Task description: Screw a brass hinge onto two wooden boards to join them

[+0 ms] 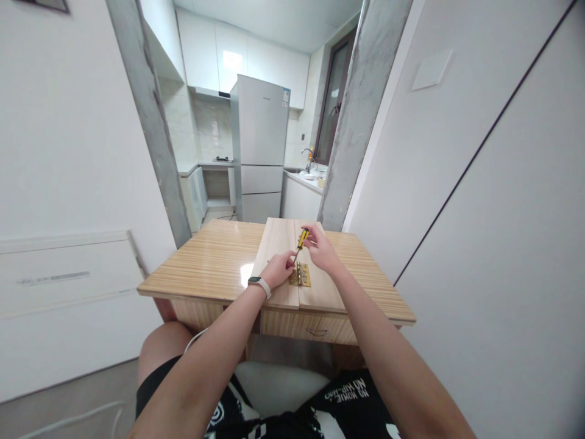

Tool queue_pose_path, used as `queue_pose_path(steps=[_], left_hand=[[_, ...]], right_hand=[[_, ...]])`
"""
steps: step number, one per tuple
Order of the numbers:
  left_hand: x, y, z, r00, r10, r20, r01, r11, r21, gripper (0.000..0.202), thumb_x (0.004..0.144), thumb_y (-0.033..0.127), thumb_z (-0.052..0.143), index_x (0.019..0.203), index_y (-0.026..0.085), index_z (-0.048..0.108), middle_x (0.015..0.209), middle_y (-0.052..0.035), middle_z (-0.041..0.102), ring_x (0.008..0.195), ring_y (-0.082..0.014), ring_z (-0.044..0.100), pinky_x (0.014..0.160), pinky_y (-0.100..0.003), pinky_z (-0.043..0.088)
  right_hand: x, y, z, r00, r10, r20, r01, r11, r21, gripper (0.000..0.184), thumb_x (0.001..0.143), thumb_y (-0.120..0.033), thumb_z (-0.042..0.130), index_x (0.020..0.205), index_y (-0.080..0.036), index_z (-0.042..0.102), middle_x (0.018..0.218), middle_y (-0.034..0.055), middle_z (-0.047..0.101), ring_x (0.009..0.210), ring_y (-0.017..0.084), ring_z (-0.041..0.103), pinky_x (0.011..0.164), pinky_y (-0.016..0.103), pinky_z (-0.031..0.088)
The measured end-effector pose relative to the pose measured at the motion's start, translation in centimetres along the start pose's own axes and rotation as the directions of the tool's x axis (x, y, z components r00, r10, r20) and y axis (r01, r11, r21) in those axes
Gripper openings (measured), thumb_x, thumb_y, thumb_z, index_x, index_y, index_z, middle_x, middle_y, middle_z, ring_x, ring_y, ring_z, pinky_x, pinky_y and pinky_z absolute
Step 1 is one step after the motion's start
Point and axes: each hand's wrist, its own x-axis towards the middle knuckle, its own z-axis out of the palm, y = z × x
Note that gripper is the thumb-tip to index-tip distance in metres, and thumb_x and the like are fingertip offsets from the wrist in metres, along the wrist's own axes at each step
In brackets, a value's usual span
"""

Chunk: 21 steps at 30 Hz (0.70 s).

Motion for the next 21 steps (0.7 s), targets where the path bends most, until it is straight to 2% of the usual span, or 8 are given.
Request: queue_pose_path(steps=[5, 7, 11, 14, 17, 19, 21], left_hand=[[0.4, -0.3, -0.7, 1.0, 0.003, 0.029, -0.001, 0.998, -0.069, 0.055, 0.08, 0.002, 0.062, 0.131, 0.022, 0.062, 0.099, -0.004, 0.076, 0.09, -0.015, 0.071, 0.087, -0.027, 0.056], [0.8, -0.7, -1.5, 0.999, -0.028, -0.019, 0.025, 0.991, -0.132, 0.055, 0.08, -0.001, 0.059, 0.131, 0.02, 0.061, 0.105, -0.0065, 0.075, 0.095, -0.0145, 0.071, 0.089, -0.027, 0.056], [1.2, -2.1, -3.1, 0.977, -0.153, -0.146, 0.121, 0.971, -0.205, 0.033, 0.09, 0.006, 0.057, 0.121, 0.017, 0.063, 0.1, -0.0085, 0.075, 0.089, -0.0145, 0.073, 0.083, -0.027, 0.057], [0.9, -2.8, -3.8, 0.959, -0.207, -0.193, 0.193, 0.977, -0.088, 0.027, 0.087, 0.016, 0.07, 0.113, 0.018, 0.065, 0.095, -0.0069, 0.073, 0.084, -0.0163, 0.07, 0.079, -0.028, 0.055], [0.2, -3.0, -4.0, 0.952, -0.175, -0.252, 0.211, 0.97, 0.123, 0.027, 0.085, 0.031, 0.077, 0.107, 0.019, 0.068, 0.093, -0.0059, 0.069, 0.085, -0.0198, 0.067, 0.084, -0.034, 0.053], [-0.2, -3.0, -4.0, 0.959, -0.125, -0.254, 0.179, 0.963, 0.202, 0.025, 0.088, 0.036, 0.072, 0.108, 0.02, 0.069, 0.095, -0.0066, 0.066, 0.089, -0.0214, 0.065, 0.088, -0.037, 0.052], [-0.6, -3.0, -4.0, 0.979, -0.063, -0.193, 0.105, 0.97, 0.219, 0.023, 0.088, 0.029, 0.069, 0.11, 0.022, 0.071, 0.103, -0.0076, 0.065, 0.096, -0.0225, 0.064, 0.094, -0.038, 0.051]], right_hand=[[0.4, -0.5, -0.3, 0.997, -0.021, 0.078, 0.026, 0.998, -0.064, 0.046, 0.088, -0.021, 0.05, 0.133, -0.028, 0.059, 0.103, 0.0036, 0.067, 0.095, 0.02, 0.065, 0.09, 0.039, 0.054], [0.5, -0.5, -0.3, 0.997, -0.015, 0.079, 0.02, 0.998, -0.067, 0.044, 0.089, -0.021, 0.051, 0.131, -0.028, 0.06, 0.103, 0.0037, 0.068, 0.094, 0.02, 0.065, 0.089, 0.038, 0.055], [0.7, -0.2, -0.2, 0.998, 0.008, 0.057, -0.004, 0.997, -0.075, 0.044, 0.088, -0.02, 0.053, 0.13, -0.028, 0.061, 0.104, 0.0042, 0.068, 0.095, 0.02, 0.066, 0.087, 0.038, 0.056], [0.8, 0.0, -0.2, 0.999, 0.016, 0.041, -0.013, 0.996, -0.083, 0.043, 0.087, -0.02, 0.054, 0.129, -0.028, 0.062, 0.104, 0.0038, 0.069, 0.094, 0.02, 0.066, 0.086, 0.038, 0.057], [0.8, 0.2, -0.3, 1.0, 0.011, 0.021, -0.009, 0.995, -0.096, 0.043, 0.087, -0.018, 0.055, 0.128, -0.028, 0.061, 0.105, 0.0037, 0.069, 0.092, 0.019, 0.067, 0.083, 0.036, 0.058], [0.8, 0.2, -0.4, 1.0, 0.006, 0.004, -0.005, 0.994, -0.113, 0.042, 0.087, -0.017, 0.056, 0.128, -0.026, 0.06, 0.11, 0.0047, 0.068, 0.09, 0.018, 0.068, 0.081, 0.034, 0.058], [0.9, 0.1, -0.5, 1.0, -0.005, 0.007, 0.006, 0.99, -0.139, 0.043, 0.088, -0.016, 0.057, 0.129, -0.026, 0.06, 0.116, 0.0057, 0.068, 0.089, 0.018, 0.069, 0.08, 0.033, 0.059]])
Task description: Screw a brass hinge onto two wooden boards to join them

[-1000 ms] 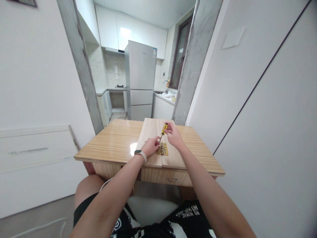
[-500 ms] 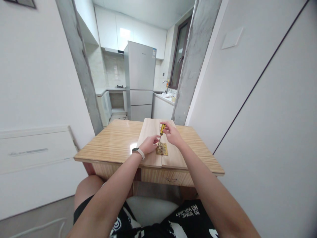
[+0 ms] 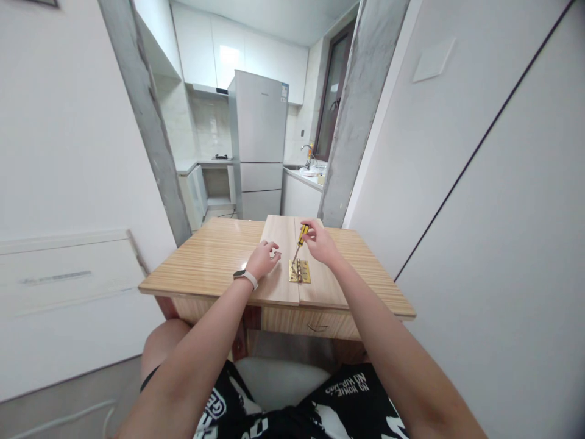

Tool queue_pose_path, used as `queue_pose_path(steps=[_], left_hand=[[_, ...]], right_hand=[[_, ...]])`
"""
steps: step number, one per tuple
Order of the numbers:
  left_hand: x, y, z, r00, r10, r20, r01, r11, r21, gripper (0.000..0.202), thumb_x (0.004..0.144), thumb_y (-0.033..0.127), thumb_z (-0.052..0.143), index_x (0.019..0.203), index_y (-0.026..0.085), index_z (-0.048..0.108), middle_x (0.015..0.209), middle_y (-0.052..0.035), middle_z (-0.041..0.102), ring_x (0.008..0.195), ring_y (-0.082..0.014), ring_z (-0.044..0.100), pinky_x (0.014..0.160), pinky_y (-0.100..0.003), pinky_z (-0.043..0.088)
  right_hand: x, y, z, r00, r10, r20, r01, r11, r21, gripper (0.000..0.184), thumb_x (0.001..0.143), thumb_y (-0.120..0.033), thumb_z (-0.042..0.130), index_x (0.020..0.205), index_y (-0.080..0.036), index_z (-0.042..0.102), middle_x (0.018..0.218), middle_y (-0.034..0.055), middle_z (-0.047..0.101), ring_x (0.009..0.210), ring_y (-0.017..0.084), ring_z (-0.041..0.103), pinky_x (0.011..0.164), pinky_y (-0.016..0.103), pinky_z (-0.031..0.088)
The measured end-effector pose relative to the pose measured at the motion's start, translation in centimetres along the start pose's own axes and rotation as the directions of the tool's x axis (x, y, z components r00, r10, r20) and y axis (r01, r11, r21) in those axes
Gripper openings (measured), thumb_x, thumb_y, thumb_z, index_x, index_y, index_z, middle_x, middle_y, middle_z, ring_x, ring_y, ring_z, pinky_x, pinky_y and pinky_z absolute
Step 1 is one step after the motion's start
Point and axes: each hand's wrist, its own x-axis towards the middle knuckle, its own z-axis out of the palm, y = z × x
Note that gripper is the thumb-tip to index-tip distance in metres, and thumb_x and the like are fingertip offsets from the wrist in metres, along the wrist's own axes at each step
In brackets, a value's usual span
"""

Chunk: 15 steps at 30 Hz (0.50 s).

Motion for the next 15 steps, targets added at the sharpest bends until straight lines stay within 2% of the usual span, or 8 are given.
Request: queue_pose_path(steps=[3, 7, 10, 12, 15], left_hand=[[-0.3, 0.1, 0.2, 0.991, 0.101, 0.091, -0.098, 0.995, -0.036, 0.03, 0.079, 0.019, 0.07, 0.109, 0.024, 0.073, 0.111, -0.0075, 0.063, 0.108, -0.0245, 0.061, 0.102, -0.039, 0.048], [-0.4, 0.8, 1.2, 0.98, 0.135, 0.145, -0.123, 0.988, -0.089, 0.03, 0.08, 0.016, 0.066, 0.108, 0.022, 0.073, 0.099, -0.0052, 0.066, 0.098, -0.0227, 0.062, 0.096, -0.038, 0.05], [-0.6, 1.6, 1.9, 0.973, 0.152, 0.174, -0.133, 0.984, -0.121, 0.028, 0.084, 0.017, 0.063, 0.11, 0.021, 0.072, 0.098, -0.0054, 0.067, 0.094, -0.0215, 0.062, 0.092, -0.036, 0.051], [-0.7, 1.8, 2.1, 0.97, 0.16, 0.181, -0.145, 0.985, -0.093, 0.027, 0.086, 0.018, 0.062, 0.111, 0.021, 0.072, 0.103, -0.007, 0.067, 0.1, -0.0231, 0.062, 0.097, -0.038, 0.05], [-0.8, 1.7, 1.6, 0.978, 0.135, 0.156, -0.14, 0.99, 0.019, 0.033, 0.085, 0.019, 0.064, 0.117, 0.023, 0.072, 0.118, -0.0096, 0.064, 0.115, -0.0272, 0.057, 0.108, -0.043, 0.045]], right_hand=[[0.1, -0.4, -0.2, 0.998, -0.041, 0.043, 0.044, 0.997, -0.068, 0.044, 0.089, -0.014, 0.057, 0.131, -0.027, 0.061, 0.119, 0.0059, 0.068, 0.088, 0.017, 0.069, 0.081, 0.032, 0.058], [0.5, -1.2, -0.3, 0.994, -0.077, 0.071, 0.089, 0.979, -0.185, 0.039, 0.09, -0.015, 0.061, 0.127, -0.027, 0.064, 0.125, 0.006, 0.067, 0.084, 0.015, 0.069, 0.084, 0.032, 0.056], [0.8, -1.8, -0.3, 0.992, -0.06, 0.108, 0.089, 0.952, -0.294, 0.033, 0.091, -0.021, 0.066, 0.123, -0.026, 0.064, 0.109, 0.0047, 0.072, 0.081, 0.016, 0.067, 0.081, 0.029, 0.053], [1.0, -2.1, -0.3, 0.99, -0.061, 0.129, 0.104, 0.924, -0.367, 0.03, 0.092, -0.024, 0.067, 0.122, -0.025, 0.063, 0.098, 0.003, 0.072, 0.081, 0.016, 0.066, 0.08, 0.028, 0.05], [1.2, -2.5, -0.3, 0.984, -0.078, 0.161, 0.143, 0.885, -0.443, 0.02, 0.095, -0.03, 0.066, 0.114, -0.023, 0.064, 0.094, 0.0025, 0.071, 0.082, 0.016, 0.064, 0.077, 0.026, 0.045]])
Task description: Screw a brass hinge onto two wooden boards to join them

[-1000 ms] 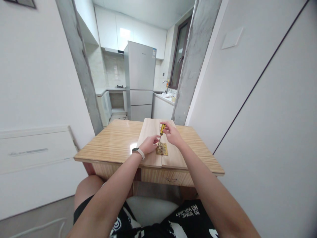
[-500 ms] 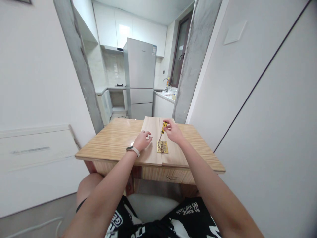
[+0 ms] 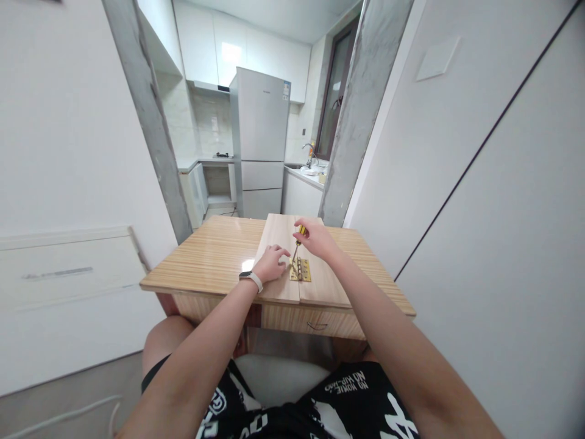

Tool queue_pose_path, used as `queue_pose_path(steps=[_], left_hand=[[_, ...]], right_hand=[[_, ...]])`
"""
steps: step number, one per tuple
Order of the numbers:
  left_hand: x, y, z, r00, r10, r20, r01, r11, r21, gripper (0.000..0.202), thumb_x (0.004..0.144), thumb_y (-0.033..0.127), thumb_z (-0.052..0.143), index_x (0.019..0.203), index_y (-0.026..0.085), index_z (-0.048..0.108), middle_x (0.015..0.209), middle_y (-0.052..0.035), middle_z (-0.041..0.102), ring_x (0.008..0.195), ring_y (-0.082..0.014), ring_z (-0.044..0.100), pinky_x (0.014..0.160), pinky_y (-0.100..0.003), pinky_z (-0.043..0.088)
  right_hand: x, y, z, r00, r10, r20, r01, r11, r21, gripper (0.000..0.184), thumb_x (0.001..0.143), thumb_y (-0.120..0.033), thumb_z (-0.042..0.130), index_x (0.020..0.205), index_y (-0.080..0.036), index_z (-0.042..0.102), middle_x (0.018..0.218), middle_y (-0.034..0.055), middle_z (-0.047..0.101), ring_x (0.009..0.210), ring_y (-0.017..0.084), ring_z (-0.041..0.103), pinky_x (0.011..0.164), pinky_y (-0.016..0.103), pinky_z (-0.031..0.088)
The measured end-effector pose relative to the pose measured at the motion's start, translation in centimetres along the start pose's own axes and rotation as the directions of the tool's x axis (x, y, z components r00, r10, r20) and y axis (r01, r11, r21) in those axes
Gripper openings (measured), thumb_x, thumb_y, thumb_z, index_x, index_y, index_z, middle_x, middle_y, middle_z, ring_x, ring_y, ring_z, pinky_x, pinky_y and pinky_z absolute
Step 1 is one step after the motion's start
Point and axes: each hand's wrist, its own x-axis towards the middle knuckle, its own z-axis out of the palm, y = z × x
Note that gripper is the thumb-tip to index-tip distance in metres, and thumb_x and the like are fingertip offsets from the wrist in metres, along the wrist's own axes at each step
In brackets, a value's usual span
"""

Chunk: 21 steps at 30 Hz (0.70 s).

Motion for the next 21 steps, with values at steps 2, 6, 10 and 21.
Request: queue_pose_path(steps=[2, 6, 10, 21], left_hand=[[-0.2, -0.3, -0.6, 0.999, -0.037, -0.009, 0.038, 0.997, 0.063, 0.041, 0.085, 0.026, 0.067, 0.126, 0.026, 0.069, 0.129, -0.0105, 0.059, 0.123, -0.0298, 0.052, 0.113, -0.047, 0.041], [-0.6, -0.8, -1.3, 0.995, -0.085, 0.049, 0.078, 0.99, 0.121, 0.052, 0.085, 0.048, 0.069, 0.134, 0.033, 0.064, 0.147, -0.0092, 0.048, 0.138, -0.0342, 0.042, 0.118, -0.053, 0.034], [-1.0, -0.9, -1.1, 0.988, -0.116, 0.104, 0.099, 0.982, 0.16, 0.055, 0.084, 0.056, 0.069, 0.135, 0.037, 0.064, 0.155, -0.0079, 0.042, 0.143, -0.0367, 0.037, 0.119, -0.055, 0.031], [-0.7, 0.9, -1.6, 0.957, -0.161, 0.241, 0.115, 0.974, 0.196, 0.077, 0.078, 0.087, 0.052, 0.145, 0.047, 0.055, 0.166, -0.0037, 0.031, 0.147, -0.0424, 0.03, 0.116, -0.062, 0.03]], right_hand=[[0.2, -0.1, 0.0, 1.0, 0.005, 0.021, -0.004, 0.999, -0.049, 0.015, 0.096, -0.034, 0.065, 0.104, -0.022, 0.064, 0.092, 0.0029, 0.07, 0.081, 0.017, 0.062, 0.076, 0.026, 0.043], [0.8, 0.0, 0.2, 0.999, 0.034, 0.022, -0.031, 0.991, -0.131, 0.015, 0.094, -0.033, 0.068, 0.089, -0.02, 0.061, 0.093, 0.0046, 0.069, 0.086, 0.017, 0.06, 0.078, 0.026, 0.041], [1.6, 0.1, 0.2, 0.995, 0.014, 0.096, -0.005, 0.995, -0.096, 0.015, 0.093, -0.027, 0.069, 0.083, -0.02, 0.061, 0.089, 0.003, 0.07, 0.085, 0.016, 0.06, 0.078, 0.025, 0.041], [3.3, -1.3, -2.3, 0.931, 0.052, 0.36, -0.014, 0.994, -0.107, 0.007, 0.09, -0.018, 0.07, 0.097, -0.021, 0.068, 0.092, 0.0018, 0.074, 0.076, 0.013, 0.064, 0.068, 0.023, 0.04]])
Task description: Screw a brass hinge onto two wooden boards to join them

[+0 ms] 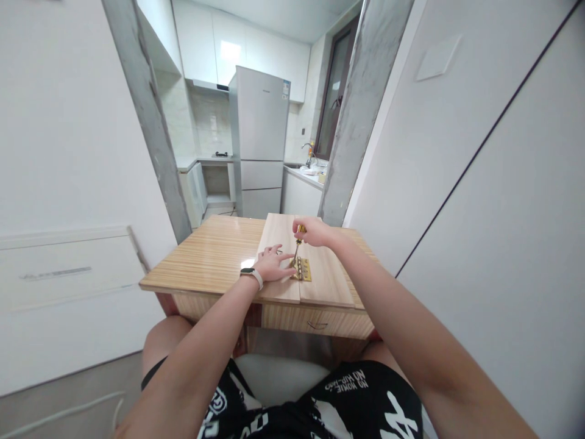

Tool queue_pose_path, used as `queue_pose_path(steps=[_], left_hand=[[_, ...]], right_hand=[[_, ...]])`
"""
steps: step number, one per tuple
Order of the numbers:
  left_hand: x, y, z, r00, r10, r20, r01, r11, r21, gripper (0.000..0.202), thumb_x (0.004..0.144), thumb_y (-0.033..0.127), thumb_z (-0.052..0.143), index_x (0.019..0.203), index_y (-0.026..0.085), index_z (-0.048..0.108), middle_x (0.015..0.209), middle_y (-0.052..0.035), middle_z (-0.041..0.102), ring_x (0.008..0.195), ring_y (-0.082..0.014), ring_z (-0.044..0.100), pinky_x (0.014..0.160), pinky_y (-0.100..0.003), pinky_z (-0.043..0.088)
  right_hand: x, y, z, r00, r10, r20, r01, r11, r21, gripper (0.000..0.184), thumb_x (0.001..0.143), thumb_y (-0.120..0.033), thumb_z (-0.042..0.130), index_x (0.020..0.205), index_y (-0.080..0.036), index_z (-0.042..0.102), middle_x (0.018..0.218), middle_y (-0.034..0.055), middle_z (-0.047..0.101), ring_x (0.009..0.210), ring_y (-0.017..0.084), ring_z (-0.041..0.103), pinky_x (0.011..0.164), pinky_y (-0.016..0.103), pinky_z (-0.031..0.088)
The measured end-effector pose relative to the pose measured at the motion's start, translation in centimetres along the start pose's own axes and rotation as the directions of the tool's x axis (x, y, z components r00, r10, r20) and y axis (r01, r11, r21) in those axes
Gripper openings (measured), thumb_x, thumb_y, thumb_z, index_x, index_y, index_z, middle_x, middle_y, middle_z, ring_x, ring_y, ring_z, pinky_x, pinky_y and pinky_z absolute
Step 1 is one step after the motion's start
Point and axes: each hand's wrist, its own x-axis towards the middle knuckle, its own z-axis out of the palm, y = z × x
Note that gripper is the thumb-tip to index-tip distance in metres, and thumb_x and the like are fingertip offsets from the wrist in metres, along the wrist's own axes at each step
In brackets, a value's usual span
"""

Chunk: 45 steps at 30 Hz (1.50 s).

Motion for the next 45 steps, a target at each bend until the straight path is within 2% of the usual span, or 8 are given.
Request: queue_pose_path(steps=[7, 11, 14, 22, 29, 36, 42, 45], left_hand=[[-0.2, 0.2, 0.8, 0.999, 0.01, -0.04, -0.009, 1.0, 0.002, 0.076, 0.077, 0.087, 0.055, 0.14, 0.047, 0.06, 0.161, -0.0043, 0.039, 0.144, -0.0397, 0.034, 0.116, -0.058, 0.028], [-0.2, -0.1, 1.1, 0.996, 0.018, -0.084, -0.021, 0.999, -0.029, 0.073, 0.076, 0.084, 0.06, 0.137, 0.044, 0.063, 0.156, -0.006, 0.045, 0.141, -0.0399, 0.037, 0.115, -0.058, 0.029], [-0.2, -0.2, 1.2, 0.995, 0.019, -0.095, -0.024, 0.999, -0.046, 0.072, 0.075, 0.083, 0.063, 0.135, 0.043, 0.065, 0.154, -0.0065, 0.048, 0.14, -0.0398, 0.038, 0.115, -0.058, 0.03], [-0.2, -0.2, 1.3, 0.995, 0.024, -0.102, -0.028, 0.999, -0.043, 0.069, 0.075, 0.083, 0.062, 0.132, 0.043, 0.067, 0.151, -0.0058, 0.051, 0.139, -0.0388, 0.04, 0.116, -0.058, 0.029], [-0.2, -0.4, 1.4, 0.993, 0.029, -0.113, -0.034, 0.999, -0.039, 0.07, 0.075, 0.084, 0.061, 0.133, 0.043, 0.067, 0.152, -0.0057, 0.05, 0.14, -0.0387, 0.039, 0.115, -0.058, 0.03], [-0.3, -0.4, 1.3, 0.994, 0.032, -0.107, -0.037, 0.998, -0.043, 0.071, 0.075, 0.084, 0.061, 0.134, 0.043, 0.066, 0.153, -0.0057, 0.05, 0.141, -0.0392, 0.039, 0.115, -0.058, 0.03], [-0.3, -0.4, 1.3, 0.993, 0.028, -0.112, -0.033, 0.998, -0.044, 0.072, 0.075, 0.084, 0.061, 0.133, 0.043, 0.066, 0.153, -0.0061, 0.05, 0.141, -0.0393, 0.038, 0.116, -0.057, 0.029], [-0.2, -0.5, 1.4, 0.994, 0.032, -0.108, -0.037, 0.998, -0.042, 0.072, 0.075, 0.084, 0.061, 0.134, 0.043, 0.066, 0.153, -0.0056, 0.049, 0.141, -0.0392, 0.038, 0.116, -0.058, 0.029]], right_hand=[[0.5, 0.3, 0.7, 0.997, -0.008, -0.081, -0.004, 0.99, -0.142, 0.018, 0.093, -0.037, 0.069, 0.086, -0.021, 0.067, 0.087, 0.0034, 0.074, 0.078, 0.016, 0.061, 0.065, 0.025, 0.035], [0.6, 0.3, 0.8, 0.998, -0.029, -0.058, 0.022, 0.994, -0.108, 0.003, 0.088, -0.021, 0.069, 0.088, -0.02, 0.066, 0.095, 0.0029, 0.074, 0.084, 0.016, 0.063, 0.069, 0.024, 0.038], [0.5, -0.1, 0.5, 0.999, -0.036, -0.016, 0.035, 0.998, -0.052, 0.01, 0.086, -0.014, 0.068, 0.093, -0.021, 0.066, 0.097, 0.0013, 0.075, 0.085, 0.015, 0.065, 0.07, 0.023, 0.039], [0.7, -0.4, 0.7, 0.999, 0.002, -0.051, -0.01, 0.988, -0.154, 0.019, 0.092, -0.039, 0.071, 0.085, -0.021, 0.068, 0.086, 0.0029, 0.074, 0.078, 0.016, 0.064, 0.067, 0.025, 0.037], [0.9, -0.5, 0.4, 1.0, -0.022, 0.012, 0.023, 0.997, -0.079, 0.016, 0.082, -0.013, 0.072, 0.096, -0.021, 0.067, 0.097, 0.0014, 0.074, 0.085, 0.016, 0.064, 0.068, 0.024, 0.039], [1.3, -0.4, 0.7, 1.0, -0.011, -0.027, 0.006, 0.984, -0.179, 0.017, 0.09, -0.037, 0.072, 0.084, -0.022, 0.066, 0.088, 0.003, 0.073, 0.081, 0.018, 0.064, 0.066, 0.026, 0.037], [1.4, -0.5, 0.6, 0.999, -0.038, 0.023, 0.04, 0.995, -0.092, 0.02, 0.078, -0.012, 0.074, 0.094, -0.022, 0.068, 0.1, 0.0026, 0.075, 0.087, 0.017, 0.066, 0.068, 0.024, 0.042], [1.2, -0.9, 0.2, 0.998, -0.01, 0.055, 0.013, 0.999, -0.047, 0.017, 0.081, -0.013, 0.072, 0.095, -0.023, 0.068, 0.093, -0.0002, 0.075, 0.078, 0.014, 0.067, 0.065, 0.023, 0.041]])
